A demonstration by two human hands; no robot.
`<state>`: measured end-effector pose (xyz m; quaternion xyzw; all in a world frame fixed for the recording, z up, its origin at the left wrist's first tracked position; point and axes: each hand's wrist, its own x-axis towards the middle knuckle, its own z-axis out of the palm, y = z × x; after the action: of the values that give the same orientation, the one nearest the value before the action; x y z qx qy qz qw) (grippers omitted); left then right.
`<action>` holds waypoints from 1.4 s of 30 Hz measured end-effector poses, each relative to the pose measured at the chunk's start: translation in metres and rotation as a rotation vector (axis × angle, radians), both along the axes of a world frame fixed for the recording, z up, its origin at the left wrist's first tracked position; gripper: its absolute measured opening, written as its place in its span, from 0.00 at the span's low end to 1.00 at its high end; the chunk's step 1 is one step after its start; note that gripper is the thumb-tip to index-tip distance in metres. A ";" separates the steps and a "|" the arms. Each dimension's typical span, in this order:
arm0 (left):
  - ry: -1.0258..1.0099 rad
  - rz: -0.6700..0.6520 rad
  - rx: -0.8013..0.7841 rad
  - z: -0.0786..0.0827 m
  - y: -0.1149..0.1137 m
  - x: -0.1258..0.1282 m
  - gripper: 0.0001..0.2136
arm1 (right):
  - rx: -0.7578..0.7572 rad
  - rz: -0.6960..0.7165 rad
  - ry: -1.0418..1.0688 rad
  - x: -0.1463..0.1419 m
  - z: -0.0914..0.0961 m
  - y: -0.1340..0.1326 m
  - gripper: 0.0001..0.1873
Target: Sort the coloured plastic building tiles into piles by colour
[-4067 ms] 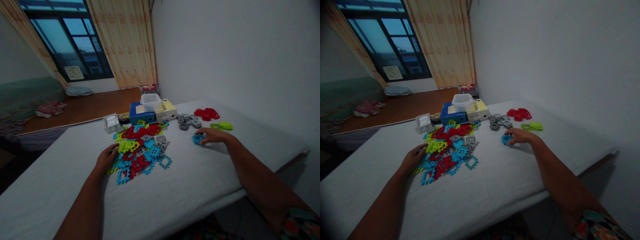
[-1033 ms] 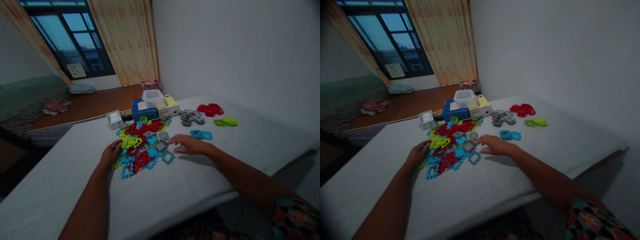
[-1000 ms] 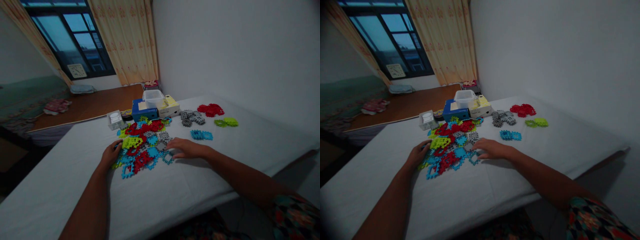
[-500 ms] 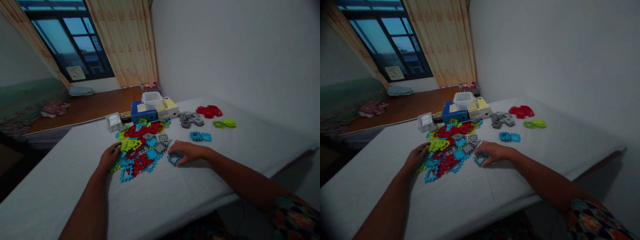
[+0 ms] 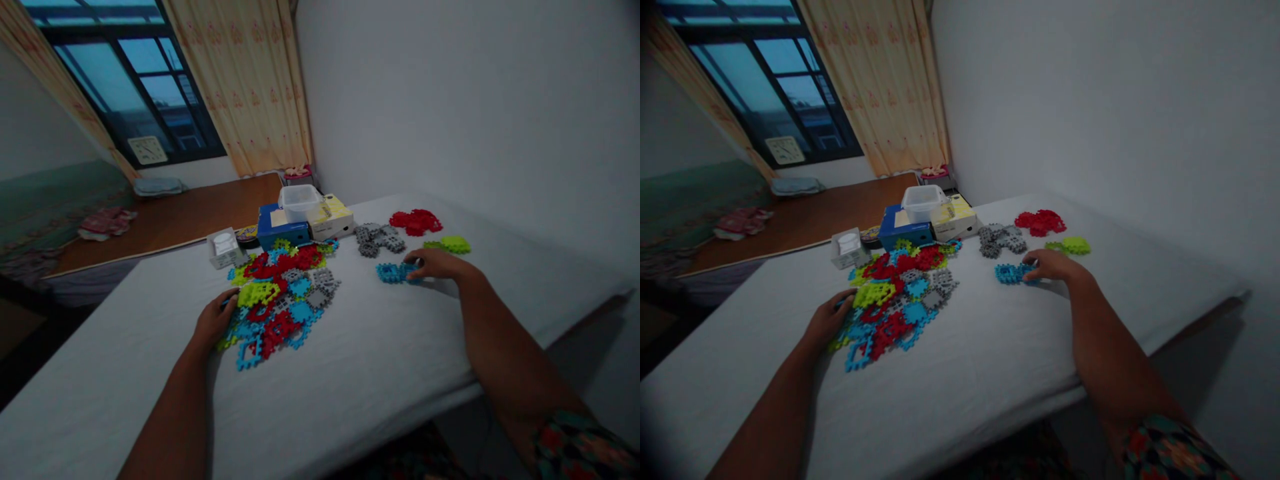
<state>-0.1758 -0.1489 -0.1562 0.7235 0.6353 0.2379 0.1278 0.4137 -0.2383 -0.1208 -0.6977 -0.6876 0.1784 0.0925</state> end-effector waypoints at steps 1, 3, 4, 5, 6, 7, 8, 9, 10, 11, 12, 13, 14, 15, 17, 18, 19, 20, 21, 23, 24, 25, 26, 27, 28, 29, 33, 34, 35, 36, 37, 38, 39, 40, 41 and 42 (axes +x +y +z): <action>0.001 -0.001 0.000 0.000 0.000 -0.001 0.27 | -0.002 0.016 -0.004 -0.003 0.000 -0.001 0.28; 0.002 -0.004 0.001 -0.001 0.000 -0.001 0.26 | 0.007 0.024 -0.016 -0.006 0.001 -0.001 0.28; 0.003 -0.005 0.002 -0.002 0.001 -0.002 0.26 | 0.026 0.018 -0.016 -0.007 0.001 -0.001 0.29; 0.003 -0.003 0.003 -0.003 0.001 -0.002 0.26 | 0.059 0.007 -0.008 -0.007 0.002 0.000 0.29; 0.002 -0.001 0.005 -0.003 0.001 -0.002 0.26 | 0.114 -0.013 0.007 -0.009 0.002 0.002 0.28; 0.001 -0.001 0.010 -0.004 0.001 -0.001 0.26 | 0.190 -0.034 0.034 -0.012 0.002 0.004 0.27; -0.002 -0.003 0.017 -0.004 0.001 -0.001 0.26 | 0.281 -0.051 0.070 -0.018 0.003 0.007 0.24; -0.006 -0.005 0.025 -0.005 0.002 -0.001 0.25 | 0.366 -0.051 0.109 -0.027 0.005 0.009 0.22; -0.010 -0.008 0.031 -0.006 0.002 0.000 0.25 | 0.431 -0.028 0.146 -0.039 0.006 0.010 0.20; -0.016 -0.012 0.035 -0.006 0.002 0.000 0.25 | 0.461 0.029 0.180 -0.055 0.008 0.010 0.19; -0.021 -0.015 0.036 -0.007 0.003 0.000 0.25 | 0.452 0.121 0.207 -0.073 0.009 0.009 0.18; -0.028 -0.017 0.037 -0.008 0.003 0.000 0.25 | 0.419 0.240 0.222 -0.092 0.010 0.007 0.17; -0.034 -0.017 0.037 -0.008 0.003 -0.001 0.25 | 0.381 0.369 0.223 -0.113 0.011 0.005 0.17; -0.039 -0.018 0.037 -0.008 0.003 -0.001 0.25 | 0.351 0.494 0.209 -0.133 0.011 0.002 0.17; -0.040 -0.022 0.036 -0.008 0.002 0.000 0.24 | 0.331 0.698 0.149 -0.168 0.010 -0.001 0.19; -0.038 -0.021 0.032 -0.007 0.002 0.000 0.24 | 0.337 0.764 0.114 -0.182 0.008 -0.001 0.20; -0.035 -0.021 0.028 -0.007 0.001 0.001 0.24 | 0.342 0.803 0.082 -0.194 0.006 0.002 0.22; -0.034 -0.021 0.022 -0.006 0.000 0.002 0.24 | 0.344 0.814 0.055 -0.203 0.003 0.005 0.25; -0.035 -0.020 0.017 -0.005 -0.001 0.003 0.24 | 0.341 0.805 0.032 -0.209 0.000 0.011 0.27; -0.044 -0.024 0.010 -0.003 -0.003 0.004 0.25 | 0.330 0.763 0.006 -0.216 -0.008 0.024 0.30; -0.049 -0.029 0.010 -0.003 -0.003 0.004 0.25 | 0.324 0.751 0.007 -0.217 -0.013 0.030 0.30; -0.053 -0.033 0.013 -0.003 -0.003 0.004 0.25 | 0.323 0.746 0.019 -0.217 -0.018 0.035 0.29; -0.054 -0.034 0.018 -0.003 -0.003 0.004 0.25 | 0.331 0.747 0.042 -0.216 -0.023 0.039 0.28; -0.055 -0.033 0.025 -0.004 -0.003 0.004 0.25 | 0.346 0.751 0.070 -0.215 -0.028 0.042 0.28; -0.054 -0.032 0.030 -0.005 -0.002 0.003 0.25 | 0.366 0.755 0.101 -0.214 -0.031 0.043 0.30; -0.052 -0.030 0.033 -0.005 -0.002 0.002 0.24 | 0.388 0.757 0.129 -0.212 -0.033 0.043 0.31; -0.042 -0.033 0.025 -0.008 0.002 -0.001 0.25 | 0.474 0.687 0.214 -0.197 -0.022 0.043 0.32; -0.041 -0.035 0.024 -0.009 0.002 -0.002 0.25 | 0.480 0.635 0.229 -0.190 -0.014 0.045 0.31; -0.041 -0.036 0.024 -0.009 0.003 -0.002 0.26 | 0.477 0.573 0.240 -0.180 -0.004 0.049 0.29; -0.041 -0.035 0.024 -0.009 0.003 -0.003 0.26 | 0.466 0.506 0.242 -0.169 0.005 0.054 0.28; -0.040 -0.030 0.023 -0.009 0.003 -0.003 0.26 | 0.456 0.437 0.231 -0.155 0.014 0.061 0.26; -0.037 -0.023 0.022 -0.009 0.003 -0.003 0.27 | 0.453 0.365 0.201 -0.140 0.022 0.068 0.25; -0.035 -0.017 0.021 -0.008 0.003 -0.003 0.27 | 0.464 0.288 0.156 -0.123 0.028 0.075 0.24; -0.035 -0.013 0.023 -0.008 0.003 -0.003 0.26 | 0.487 0.205 0.099 -0.106 0.032 0.083 0.24; -0.037 -0.014 0.027 -0.007 0.003 -0.002 0.26 | 0.518 0.115 0.041 -0.089 0.033 0.089 0.24; -0.039 -0.017 0.029 -0.007 0.002 -0.002 0.26 | 0.551 0.021 -0.009 -0.071 0.031 0.094 0.24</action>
<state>-0.1780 -0.1469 -0.1629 0.7259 0.6230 0.2600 0.1319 0.3423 -0.1444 -0.0897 -0.6398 -0.7179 -0.0176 0.2738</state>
